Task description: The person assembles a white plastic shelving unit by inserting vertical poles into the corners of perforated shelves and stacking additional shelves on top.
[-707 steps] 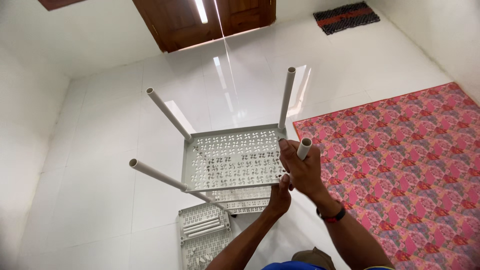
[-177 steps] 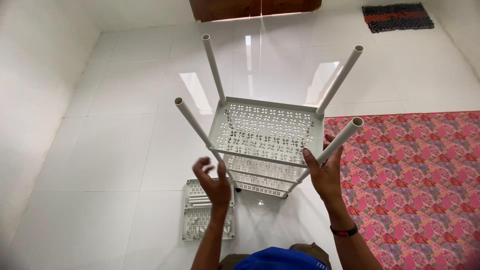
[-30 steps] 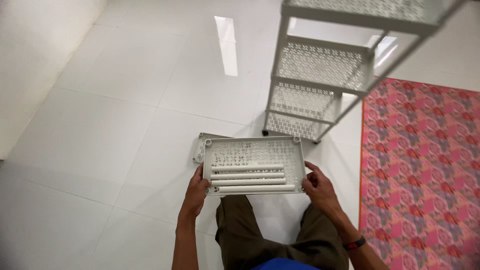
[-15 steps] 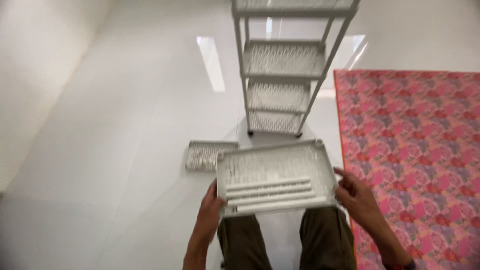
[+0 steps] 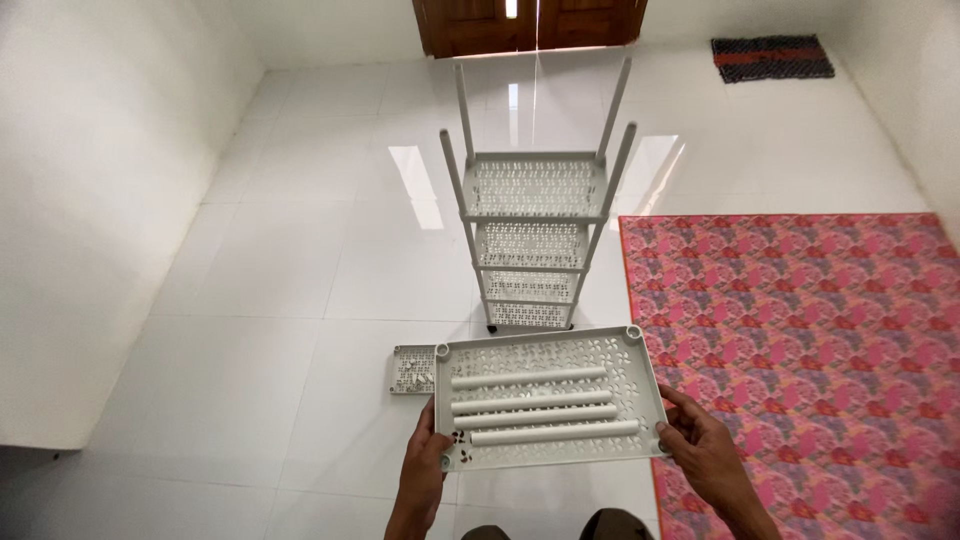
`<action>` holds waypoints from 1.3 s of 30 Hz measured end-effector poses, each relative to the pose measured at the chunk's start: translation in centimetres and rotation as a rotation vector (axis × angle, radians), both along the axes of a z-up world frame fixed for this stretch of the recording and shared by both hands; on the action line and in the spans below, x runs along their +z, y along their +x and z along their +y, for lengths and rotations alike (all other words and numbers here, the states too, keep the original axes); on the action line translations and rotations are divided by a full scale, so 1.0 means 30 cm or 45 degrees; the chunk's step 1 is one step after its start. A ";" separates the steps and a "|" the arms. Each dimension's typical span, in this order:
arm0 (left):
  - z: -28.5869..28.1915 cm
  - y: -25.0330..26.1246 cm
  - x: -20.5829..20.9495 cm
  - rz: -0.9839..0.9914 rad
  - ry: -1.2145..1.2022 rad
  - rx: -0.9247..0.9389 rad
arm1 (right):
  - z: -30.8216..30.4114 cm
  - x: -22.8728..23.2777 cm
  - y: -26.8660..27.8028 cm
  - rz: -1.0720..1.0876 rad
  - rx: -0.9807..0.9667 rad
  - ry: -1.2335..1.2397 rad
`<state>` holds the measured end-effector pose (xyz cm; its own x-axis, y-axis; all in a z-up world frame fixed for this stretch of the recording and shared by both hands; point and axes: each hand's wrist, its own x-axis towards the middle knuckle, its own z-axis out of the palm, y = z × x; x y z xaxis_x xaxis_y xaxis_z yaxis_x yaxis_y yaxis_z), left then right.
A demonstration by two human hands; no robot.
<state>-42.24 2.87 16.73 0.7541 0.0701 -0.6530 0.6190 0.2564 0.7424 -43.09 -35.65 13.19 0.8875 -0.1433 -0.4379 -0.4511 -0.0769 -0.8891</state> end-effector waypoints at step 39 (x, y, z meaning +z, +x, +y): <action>0.046 1.156 0.462 -0.478 -0.022 -0.251 | 0.055 0.708 0.948 -0.362 -0.242 -0.131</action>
